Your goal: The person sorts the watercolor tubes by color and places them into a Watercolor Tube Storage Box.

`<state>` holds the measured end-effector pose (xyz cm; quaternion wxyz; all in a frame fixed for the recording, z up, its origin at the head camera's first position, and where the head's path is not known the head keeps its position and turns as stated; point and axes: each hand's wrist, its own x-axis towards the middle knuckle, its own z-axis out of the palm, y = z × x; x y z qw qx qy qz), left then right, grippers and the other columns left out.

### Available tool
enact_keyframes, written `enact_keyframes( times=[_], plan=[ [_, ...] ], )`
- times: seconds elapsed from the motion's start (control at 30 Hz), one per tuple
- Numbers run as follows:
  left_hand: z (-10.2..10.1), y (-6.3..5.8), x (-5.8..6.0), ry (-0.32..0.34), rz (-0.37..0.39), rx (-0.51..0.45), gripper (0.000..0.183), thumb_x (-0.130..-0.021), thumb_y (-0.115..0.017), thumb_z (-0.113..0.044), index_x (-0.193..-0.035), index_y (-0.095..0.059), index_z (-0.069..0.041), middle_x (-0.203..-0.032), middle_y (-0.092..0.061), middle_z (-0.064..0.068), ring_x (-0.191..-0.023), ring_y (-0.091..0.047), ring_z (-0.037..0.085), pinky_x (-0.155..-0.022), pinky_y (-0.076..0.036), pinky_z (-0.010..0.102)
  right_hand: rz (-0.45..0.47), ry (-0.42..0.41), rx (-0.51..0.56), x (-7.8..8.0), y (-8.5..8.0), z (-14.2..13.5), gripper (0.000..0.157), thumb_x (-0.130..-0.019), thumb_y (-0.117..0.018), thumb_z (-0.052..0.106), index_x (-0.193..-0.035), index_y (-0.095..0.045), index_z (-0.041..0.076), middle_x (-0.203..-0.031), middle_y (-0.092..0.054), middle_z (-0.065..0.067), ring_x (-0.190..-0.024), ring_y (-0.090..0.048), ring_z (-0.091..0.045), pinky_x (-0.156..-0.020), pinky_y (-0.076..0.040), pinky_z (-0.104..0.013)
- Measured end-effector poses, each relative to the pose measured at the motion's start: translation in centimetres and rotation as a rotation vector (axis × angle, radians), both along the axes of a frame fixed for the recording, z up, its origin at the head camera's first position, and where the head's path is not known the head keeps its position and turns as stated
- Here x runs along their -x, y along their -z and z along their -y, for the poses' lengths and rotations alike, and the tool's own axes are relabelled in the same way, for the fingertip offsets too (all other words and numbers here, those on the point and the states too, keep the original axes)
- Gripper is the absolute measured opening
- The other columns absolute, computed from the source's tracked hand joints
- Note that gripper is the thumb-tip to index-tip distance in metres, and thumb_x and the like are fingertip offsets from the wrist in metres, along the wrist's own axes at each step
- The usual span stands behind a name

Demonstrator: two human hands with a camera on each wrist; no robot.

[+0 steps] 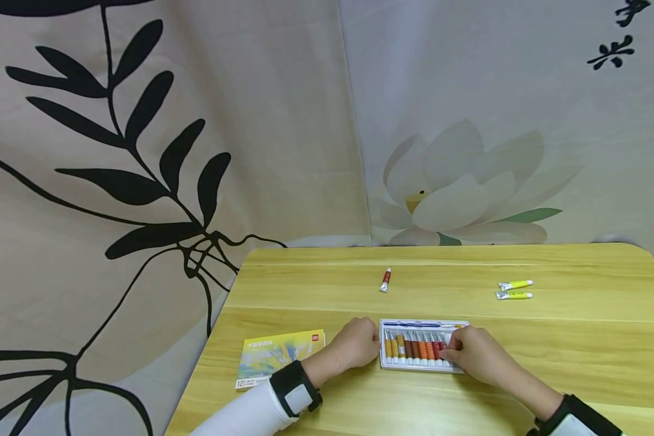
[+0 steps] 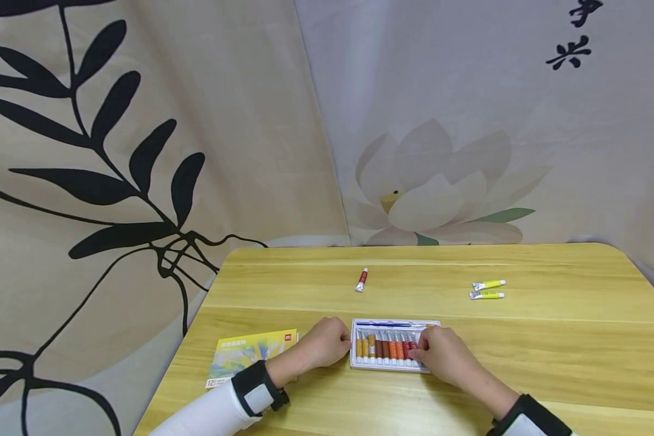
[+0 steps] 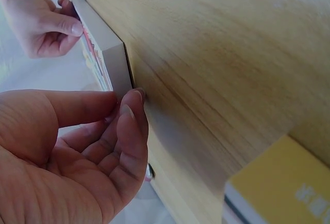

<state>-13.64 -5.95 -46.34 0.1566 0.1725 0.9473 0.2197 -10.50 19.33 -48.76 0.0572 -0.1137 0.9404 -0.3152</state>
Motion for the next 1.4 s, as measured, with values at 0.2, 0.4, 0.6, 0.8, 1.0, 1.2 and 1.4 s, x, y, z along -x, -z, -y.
enact_keyframes(
  times=[0.2, 0.4, 0.6, 0.8, 1.0, 1.2, 1.4],
  plan=[
    [-0.1, 0.0, 0.4, 0.013, 0.008, 0.032, 0.033, -0.085, -0.058, -0.009, -0.053, -0.054, -0.015, -0.048, -0.043, -0.004, -0.041, -0.042, 0.01, -0.036, -0.03, 0.021, -0.006, 0.004, 0.004, 0.0, 0.1, -0.1, 0.027, -0.078, -0.074, 0.019, -0.06, -0.054, 0.017, -0.054, -0.048, 0.005, -0.049, -0.043, -0.01, -0.046, -0.038, -0.028],
    [-0.2, -1.3, 2.0, 0.031, 0.005, 0.054, 0.033, -0.087, -0.056, -0.012, -0.054, -0.054, -0.015, -0.046, -0.037, -0.005, -0.037, -0.036, 0.008, -0.034, -0.026, 0.021, -0.011, 0.002, 0.015, 0.1, 0.3, -0.1, 0.027, -0.078, -0.074, 0.019, -0.06, -0.054, 0.017, -0.056, -0.049, 0.006, -0.051, -0.042, -0.01, -0.046, -0.038, -0.027],
    [-0.7, -2.2, 5.0, -0.015, -0.073, 0.084, 0.027, -0.089, -0.057, -0.021, -0.062, -0.058, -0.017, -0.05, -0.045, -0.005, -0.042, -0.042, 0.01, -0.036, -0.03, 0.024, 0.007, 0.001, 0.037, 0.0, 0.3, -0.2, 0.026, -0.078, -0.074, 0.021, -0.062, -0.055, 0.017, -0.055, -0.05, 0.006, -0.049, -0.043, -0.01, -0.046, -0.039, -0.027],
    [-1.0, -1.7, 8.4, -0.114, -0.13, 0.072, 0.016, -0.091, -0.056, -0.023, -0.083, -0.068, -0.015, -0.07, -0.062, -0.001, -0.052, -0.048, 0.012, -0.043, -0.034, 0.026, 0.029, 0.01, 0.05, -0.1, 0.0, -0.3, 0.028, -0.083, -0.07, 0.024, -0.061, -0.055, 0.016, -0.054, -0.049, 0.005, -0.045, -0.043, -0.009, -0.043, -0.038, -0.026],
    [-1.5, -0.3, 10.3, -0.181, -0.145, 0.046, 0.024, -0.09, -0.06, -0.028, -0.072, -0.061, -0.013, -0.057, -0.047, -0.004, -0.047, -0.043, 0.011, -0.041, -0.029, 0.025, 0.033, -0.021, 0.078, -0.4, 0.0, -0.3, 0.028, -0.087, -0.066, 0.026, -0.064, -0.055, 0.016, -0.054, -0.049, 0.006, -0.044, -0.042, -0.007, -0.043, -0.039, -0.024],
    [-2.7, 0.8, 11.5, -0.179, -0.176, 0.099, 0.039, -0.09, -0.061, -0.037, -0.058, -0.05, -0.018, -0.052, -0.04, -0.005, -0.047, -0.041, 0.012, -0.043, -0.03, 0.027, 0.023, -0.034, 0.109, -0.5, -0.5, -0.5, 0.025, -0.088, -0.066, 0.023, -0.065, -0.056, 0.016, -0.056, -0.047, 0.006, -0.047, -0.04, -0.006, -0.042, -0.036, -0.022],
    [-3.8, 1.6, 12.1, -0.137, -0.214, 0.185, 0.035, -0.088, -0.062, -0.037, -0.062, -0.053, -0.016, -0.057, -0.047, -0.003, -0.051, -0.046, 0.013, -0.043, -0.035, 0.028, 0.044, -0.037, 0.135, -0.5, -0.9, -0.8, 0.018, -0.088, -0.064, 0.017, -0.07, -0.061, 0.015, -0.057, -0.05, 0.005, -0.047, -0.042, -0.007, -0.041, -0.037, -0.021]
  ],
)
